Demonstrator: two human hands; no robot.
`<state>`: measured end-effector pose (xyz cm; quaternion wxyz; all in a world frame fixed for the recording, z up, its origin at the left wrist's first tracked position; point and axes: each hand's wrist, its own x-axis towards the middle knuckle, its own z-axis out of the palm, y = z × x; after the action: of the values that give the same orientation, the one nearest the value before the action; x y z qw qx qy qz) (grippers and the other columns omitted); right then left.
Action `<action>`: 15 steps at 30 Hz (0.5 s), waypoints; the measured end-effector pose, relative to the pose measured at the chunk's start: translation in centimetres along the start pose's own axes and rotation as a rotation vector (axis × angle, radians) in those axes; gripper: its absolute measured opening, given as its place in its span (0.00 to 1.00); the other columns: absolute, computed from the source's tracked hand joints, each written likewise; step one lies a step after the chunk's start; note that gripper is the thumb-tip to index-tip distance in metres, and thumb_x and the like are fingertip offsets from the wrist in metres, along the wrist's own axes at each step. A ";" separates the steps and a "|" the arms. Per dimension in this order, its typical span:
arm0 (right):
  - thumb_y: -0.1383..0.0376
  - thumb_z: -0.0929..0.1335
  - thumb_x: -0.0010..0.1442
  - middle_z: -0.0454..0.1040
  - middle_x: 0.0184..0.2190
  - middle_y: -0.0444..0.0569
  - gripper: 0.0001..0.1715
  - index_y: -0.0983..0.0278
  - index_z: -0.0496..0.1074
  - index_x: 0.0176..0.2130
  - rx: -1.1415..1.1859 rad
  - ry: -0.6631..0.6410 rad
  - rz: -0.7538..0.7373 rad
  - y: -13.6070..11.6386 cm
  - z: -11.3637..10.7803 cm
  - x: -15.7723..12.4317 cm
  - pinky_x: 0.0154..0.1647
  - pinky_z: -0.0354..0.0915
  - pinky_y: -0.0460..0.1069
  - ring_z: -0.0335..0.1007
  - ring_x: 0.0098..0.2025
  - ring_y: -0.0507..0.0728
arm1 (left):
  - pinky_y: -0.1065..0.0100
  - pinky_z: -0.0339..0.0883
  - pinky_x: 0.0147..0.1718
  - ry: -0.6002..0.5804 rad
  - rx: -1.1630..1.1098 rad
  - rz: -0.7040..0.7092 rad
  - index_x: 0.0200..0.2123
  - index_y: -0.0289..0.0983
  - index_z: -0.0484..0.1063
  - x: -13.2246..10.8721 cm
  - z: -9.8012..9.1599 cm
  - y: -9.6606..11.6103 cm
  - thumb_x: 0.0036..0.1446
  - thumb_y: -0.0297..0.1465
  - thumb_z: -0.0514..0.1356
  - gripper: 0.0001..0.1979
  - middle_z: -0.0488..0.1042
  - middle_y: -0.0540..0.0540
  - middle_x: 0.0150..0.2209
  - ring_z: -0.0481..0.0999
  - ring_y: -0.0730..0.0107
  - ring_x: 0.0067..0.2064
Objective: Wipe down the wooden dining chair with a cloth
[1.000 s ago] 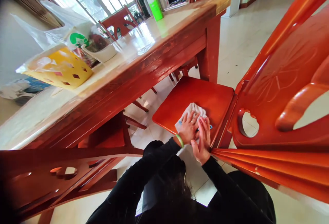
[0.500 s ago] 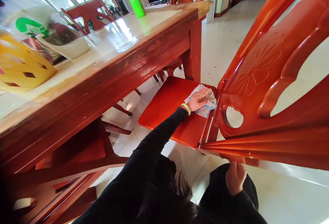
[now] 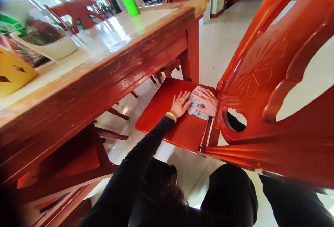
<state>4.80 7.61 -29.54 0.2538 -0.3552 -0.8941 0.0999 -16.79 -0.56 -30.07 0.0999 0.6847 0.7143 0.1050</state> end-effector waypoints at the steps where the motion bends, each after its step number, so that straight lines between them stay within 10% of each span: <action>1: 0.47 0.77 0.70 0.75 0.71 0.58 0.33 0.63 0.79 0.65 -0.002 -0.053 -0.045 0.3 0.8 0.5 0.79 0.65 0.67 0.71 0.73 0.66 | 0.38 0.42 0.85 0.011 0.044 -0.065 0.85 0.48 0.52 -0.2 0.0 -0.4 0.81 0.47 0.45 0.35 0.51 0.49 0.86 0.44 0.50 0.88; 7: 0.58 0.64 0.77 0.66 0.79 0.52 0.33 0.65 0.74 0.73 -0.018 -0.126 -0.067 3.3 4.5 0.9 0.86 0.55 0.65 0.59 0.82 0.68 | 0.35 0.35 0.85 -0.038 0.117 -0.126 0.85 0.45 0.52 -0.4 1.1 -0.8 0.79 0.52 0.47 0.38 0.46 0.48 0.87 0.41 0.41 0.88; 15: 0.52 0.65 0.73 0.62 0.79 0.70 0.41 0.73 0.69 0.74 -0.051 0.008 0.225 5.9 6.0 3.7 0.82 0.57 0.73 0.59 0.80 0.77 | 0.37 0.33 0.86 -0.046 0.100 -0.144 0.85 0.45 0.53 -0.3 1.0 -0.4 0.79 0.52 0.48 0.38 0.45 0.49 0.87 0.39 0.42 0.88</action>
<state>2.80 14.46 -35.32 0.2354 -0.4601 -0.8498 0.1033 -16.92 -0.87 -31.16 0.0889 0.6380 0.7635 0.0461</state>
